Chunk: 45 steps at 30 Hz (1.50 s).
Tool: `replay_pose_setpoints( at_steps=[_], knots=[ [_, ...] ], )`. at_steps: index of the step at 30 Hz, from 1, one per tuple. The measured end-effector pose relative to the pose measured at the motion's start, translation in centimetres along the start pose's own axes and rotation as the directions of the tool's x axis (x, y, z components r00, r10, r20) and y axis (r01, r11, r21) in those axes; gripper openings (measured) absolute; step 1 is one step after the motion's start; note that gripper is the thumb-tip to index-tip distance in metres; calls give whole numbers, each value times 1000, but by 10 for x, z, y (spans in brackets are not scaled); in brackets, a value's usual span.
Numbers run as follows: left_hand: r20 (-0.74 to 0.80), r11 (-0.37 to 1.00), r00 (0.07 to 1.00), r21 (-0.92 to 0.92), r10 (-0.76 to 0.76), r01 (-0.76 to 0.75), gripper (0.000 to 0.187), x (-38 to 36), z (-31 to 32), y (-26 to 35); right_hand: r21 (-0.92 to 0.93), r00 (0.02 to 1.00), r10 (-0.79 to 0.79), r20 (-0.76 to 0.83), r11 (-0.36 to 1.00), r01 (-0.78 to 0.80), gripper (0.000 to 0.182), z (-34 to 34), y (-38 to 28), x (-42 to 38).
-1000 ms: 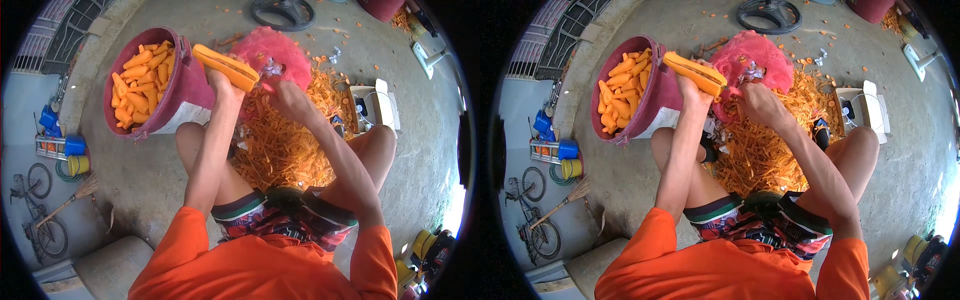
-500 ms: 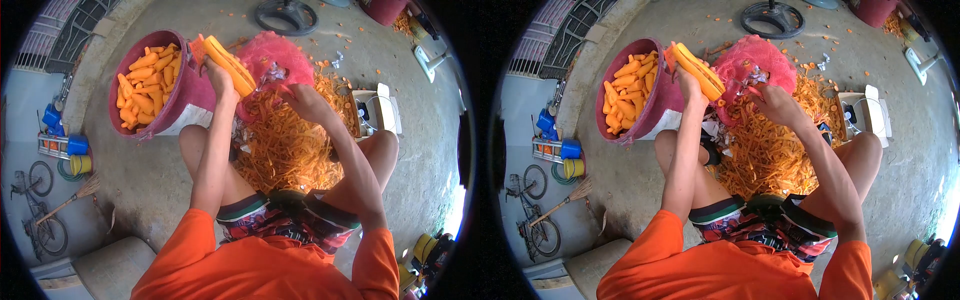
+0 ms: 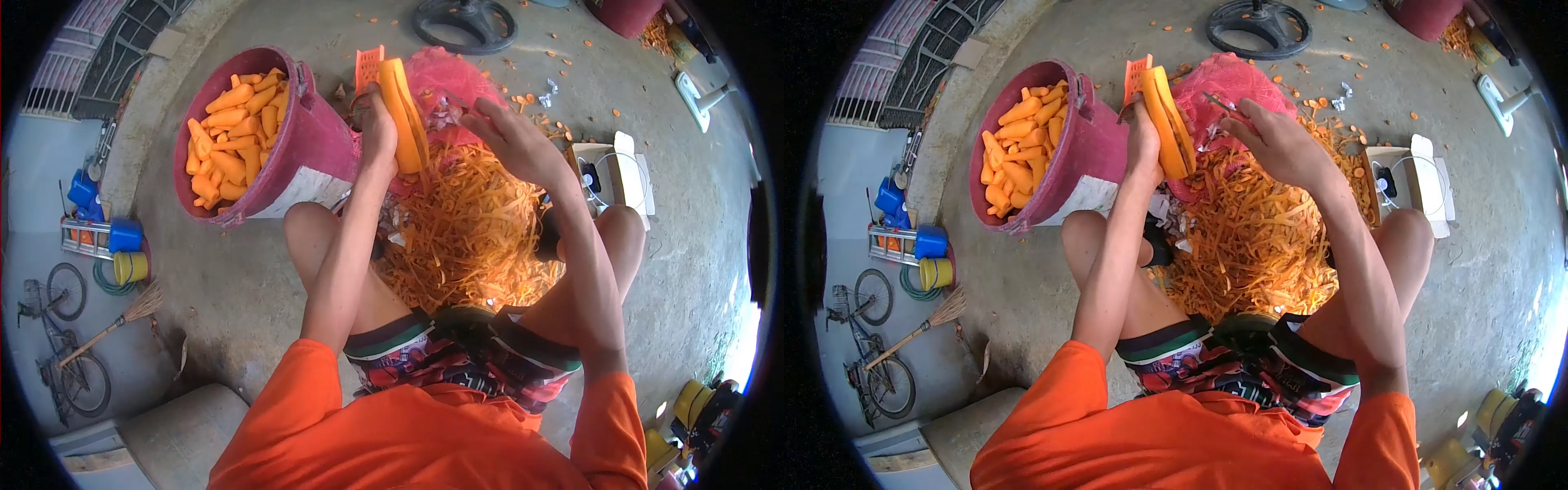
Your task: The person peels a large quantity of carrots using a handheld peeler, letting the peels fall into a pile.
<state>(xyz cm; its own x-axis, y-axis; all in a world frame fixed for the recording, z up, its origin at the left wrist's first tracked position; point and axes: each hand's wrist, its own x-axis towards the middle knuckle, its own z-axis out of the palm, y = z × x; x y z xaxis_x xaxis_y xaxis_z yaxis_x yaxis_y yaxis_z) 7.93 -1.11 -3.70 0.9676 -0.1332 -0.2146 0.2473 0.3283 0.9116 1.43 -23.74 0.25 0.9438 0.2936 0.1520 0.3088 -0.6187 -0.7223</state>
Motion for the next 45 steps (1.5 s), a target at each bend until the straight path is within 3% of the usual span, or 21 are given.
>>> replay_pose_setpoints(
  at_steps=[3, 6, 8, 12, 13, 15, 16, 18, 21, 27, 29, 37, 45],
  knots=[
    [-43, 992, 997, 104, -63, 67, 70, 1, 1, -11, 100, 1000, 6, -21, 995, -4, 31, -3, 5, 3],
    [-55, 988, 998, 155, -15, 24, 73, 4, 0, -17, 34, 997, 64, -36, 997, -63, 29, -8, 4, 4],
    [-51, 929, 989, 354, 135, -109, 76, 12, -5, -24, 30, 994, -22, -108, 999, 26, 28, -6, 4, 2],
    [15, 952, 997, 295, 82, -82, 79, -7, 12, -8, 76, 929, -216, -302, 965, 249, 28, -3, -3, 9],
    [20, 951, 996, 294, 92, -94, 80, -8, 13, -7, 77, 929, -213, -302, 966, 246, 28, -4, -8, 9],
    [26, 951, 995, 291, 101, -104, 81, -9, 15, -7, 76, 983, -23, -180, 996, 37, 46, -6, -19, 9],
    [15, 956, 997, 284, 79, -80, 81, -9, 15, -7, 76, 983, -21, -180, 997, 35, 46, -3, -21, 9],
    [6, 960, 998, 275, 55, -55, 81, -6, 14, -12, -70, 964, -109, -243, 993, 94, 69, 3, -20, 9],
    [-22, 937, 992, 331, 123, -109, 79, 1, 9, -23, -112, 945, -153, -290, 986, 126, 81, 10, -17, 14],
    [5, 917, 984, 362, 179, -168, 68, -9, 12, -14, -133, 956, -131, -264, 986, 98, 78, 13, -17, 18],
    [31, 893, 965, 374, 259, -251, 60, -14, 17, -11, -143, 956, -128, -263, 985, 92, 77, 14, -19, 19],
    [20, 911, 974, 351, 225, -217, 63, -21, 26, -2, -126, 942, -134, -306, 987, 99, 76, 17, -22, 17],
    [60, 918, 980, 345, 189, -198, 65, -15, 22, -7, -169, 972, -53, -230, 986, 14, 76, 18, -22, 18]
  ],
)
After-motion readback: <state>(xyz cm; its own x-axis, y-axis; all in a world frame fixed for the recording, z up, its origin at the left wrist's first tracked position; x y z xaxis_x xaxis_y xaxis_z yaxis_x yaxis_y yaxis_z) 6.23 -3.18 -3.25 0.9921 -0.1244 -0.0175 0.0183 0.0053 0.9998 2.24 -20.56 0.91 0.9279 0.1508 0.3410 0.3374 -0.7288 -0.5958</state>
